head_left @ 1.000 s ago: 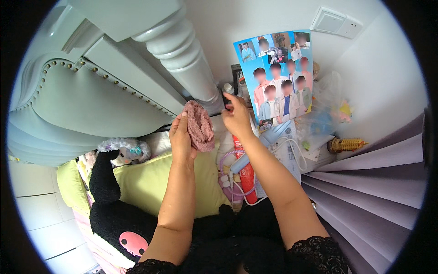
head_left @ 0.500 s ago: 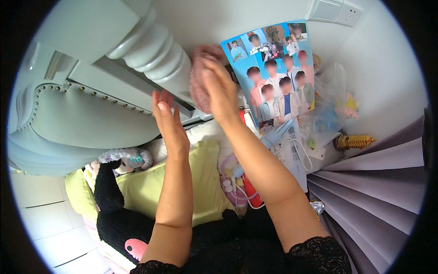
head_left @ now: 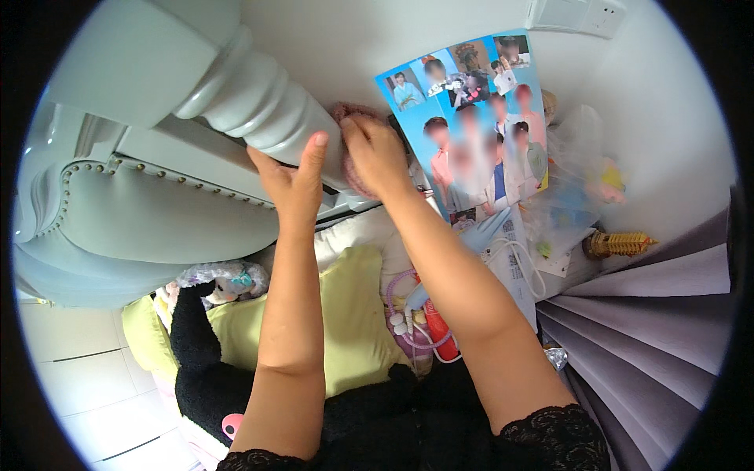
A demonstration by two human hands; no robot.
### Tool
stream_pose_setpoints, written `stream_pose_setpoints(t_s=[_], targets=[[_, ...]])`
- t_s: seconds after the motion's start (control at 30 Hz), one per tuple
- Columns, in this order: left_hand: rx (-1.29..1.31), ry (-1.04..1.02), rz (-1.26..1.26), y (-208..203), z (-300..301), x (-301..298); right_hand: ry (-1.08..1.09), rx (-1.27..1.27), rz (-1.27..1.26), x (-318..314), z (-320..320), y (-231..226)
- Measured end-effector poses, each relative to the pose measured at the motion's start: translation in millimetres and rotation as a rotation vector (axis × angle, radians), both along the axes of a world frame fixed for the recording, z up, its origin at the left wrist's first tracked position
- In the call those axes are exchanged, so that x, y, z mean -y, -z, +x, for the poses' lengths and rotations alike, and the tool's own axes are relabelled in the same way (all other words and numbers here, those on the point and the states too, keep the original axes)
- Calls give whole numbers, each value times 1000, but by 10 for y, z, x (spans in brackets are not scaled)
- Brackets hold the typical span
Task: The person wipes a gray wall panel and the headboard of a bed using a pink cloth. They move a stuffed toy and a poster to reach the wall, then wipe the headboard and bedpost. Finally, they handle several items on the bed, including papers and a plastic bag.
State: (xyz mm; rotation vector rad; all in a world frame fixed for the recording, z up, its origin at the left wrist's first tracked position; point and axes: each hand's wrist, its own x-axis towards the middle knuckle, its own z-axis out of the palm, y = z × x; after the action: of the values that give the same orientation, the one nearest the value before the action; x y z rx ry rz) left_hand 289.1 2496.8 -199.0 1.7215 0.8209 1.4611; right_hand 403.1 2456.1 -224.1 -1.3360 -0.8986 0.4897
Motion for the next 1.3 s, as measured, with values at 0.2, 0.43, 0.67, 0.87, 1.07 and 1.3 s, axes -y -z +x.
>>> stream_pose_setpoints(t_s=[0.2,0.43,0.67,0.87,1.07,1.3], targets=[[-57,11,35,-8,4,-34,0,46,-336,75,68,207],[-126,-33,111,107,-109,-125,-102,311,116,-44,84,-878],[-45,50,32,-48,-29,-12,-51,199,-454,118,-83,786],[-125,52,-24,-105,-97,52,-72,-846,-318,665,-375,697],[-52,323,-646,242,-363,1012,-243,-1204,-190,1115,-476,179],[519,370,-1080,723,-616,1298,-365,-382,-310,1207,-417,511]])
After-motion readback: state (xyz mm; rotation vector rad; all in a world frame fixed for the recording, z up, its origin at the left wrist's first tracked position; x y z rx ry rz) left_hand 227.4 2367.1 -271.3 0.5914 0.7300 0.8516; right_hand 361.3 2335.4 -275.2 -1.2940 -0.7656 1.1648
